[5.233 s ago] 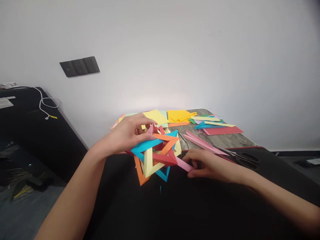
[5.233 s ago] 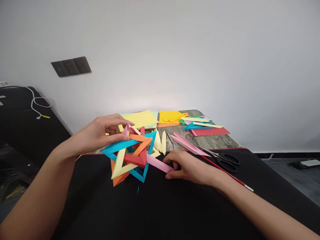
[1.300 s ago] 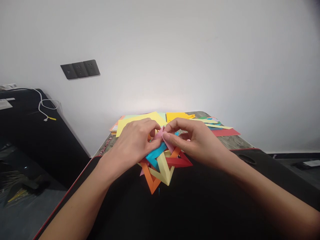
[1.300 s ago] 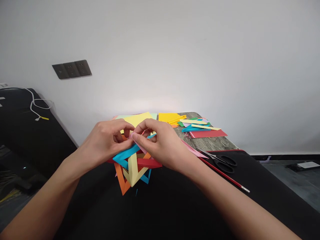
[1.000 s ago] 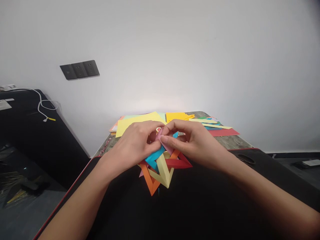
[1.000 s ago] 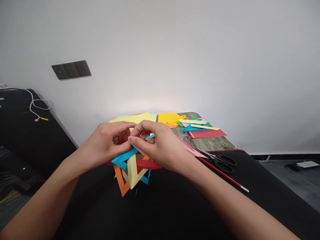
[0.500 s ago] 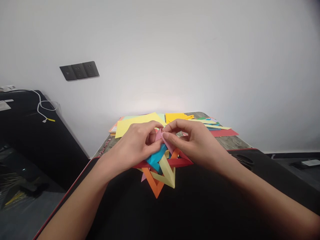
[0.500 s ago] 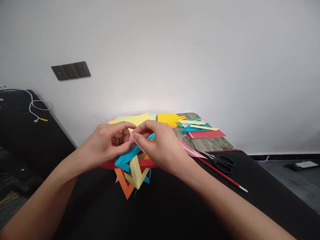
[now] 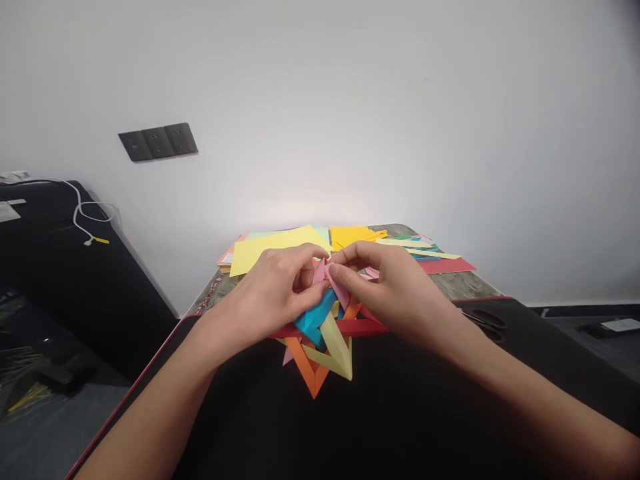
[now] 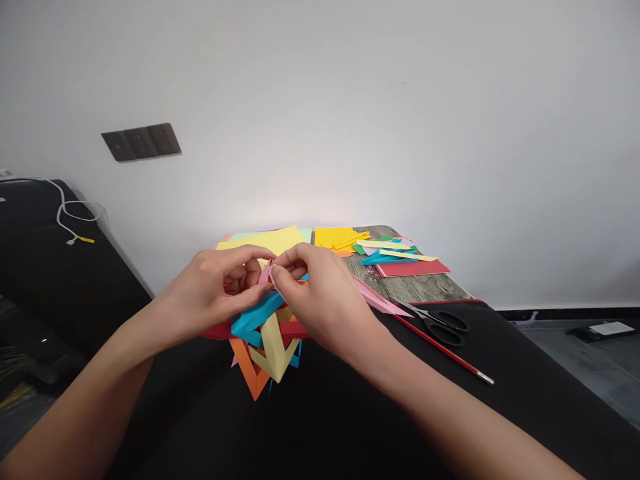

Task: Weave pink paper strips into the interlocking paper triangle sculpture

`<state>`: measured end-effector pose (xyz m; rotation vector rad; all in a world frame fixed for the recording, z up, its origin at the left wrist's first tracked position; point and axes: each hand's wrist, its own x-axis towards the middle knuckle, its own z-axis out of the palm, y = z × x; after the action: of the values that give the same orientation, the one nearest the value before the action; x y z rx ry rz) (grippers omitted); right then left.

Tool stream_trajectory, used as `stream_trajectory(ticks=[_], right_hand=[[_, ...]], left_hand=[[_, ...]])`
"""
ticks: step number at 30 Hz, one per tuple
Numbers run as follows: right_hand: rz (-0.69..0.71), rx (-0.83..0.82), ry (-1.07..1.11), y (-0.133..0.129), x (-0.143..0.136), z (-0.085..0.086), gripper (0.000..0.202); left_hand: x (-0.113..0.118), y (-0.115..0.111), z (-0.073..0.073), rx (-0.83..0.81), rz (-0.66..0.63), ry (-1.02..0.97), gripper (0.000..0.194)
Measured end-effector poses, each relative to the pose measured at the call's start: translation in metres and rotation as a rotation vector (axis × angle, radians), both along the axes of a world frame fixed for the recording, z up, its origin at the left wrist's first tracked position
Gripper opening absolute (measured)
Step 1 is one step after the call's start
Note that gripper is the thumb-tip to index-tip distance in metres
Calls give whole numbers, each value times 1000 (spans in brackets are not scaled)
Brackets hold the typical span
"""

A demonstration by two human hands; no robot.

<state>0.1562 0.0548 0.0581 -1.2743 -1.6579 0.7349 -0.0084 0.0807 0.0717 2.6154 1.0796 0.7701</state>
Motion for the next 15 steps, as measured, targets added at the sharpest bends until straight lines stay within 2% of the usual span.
stream_trajectory(ticks=[15], right_hand=[[29,-9,-2,1,2,1,7]], left_hand=[[0,-5,4,-40,-15,17,10]])
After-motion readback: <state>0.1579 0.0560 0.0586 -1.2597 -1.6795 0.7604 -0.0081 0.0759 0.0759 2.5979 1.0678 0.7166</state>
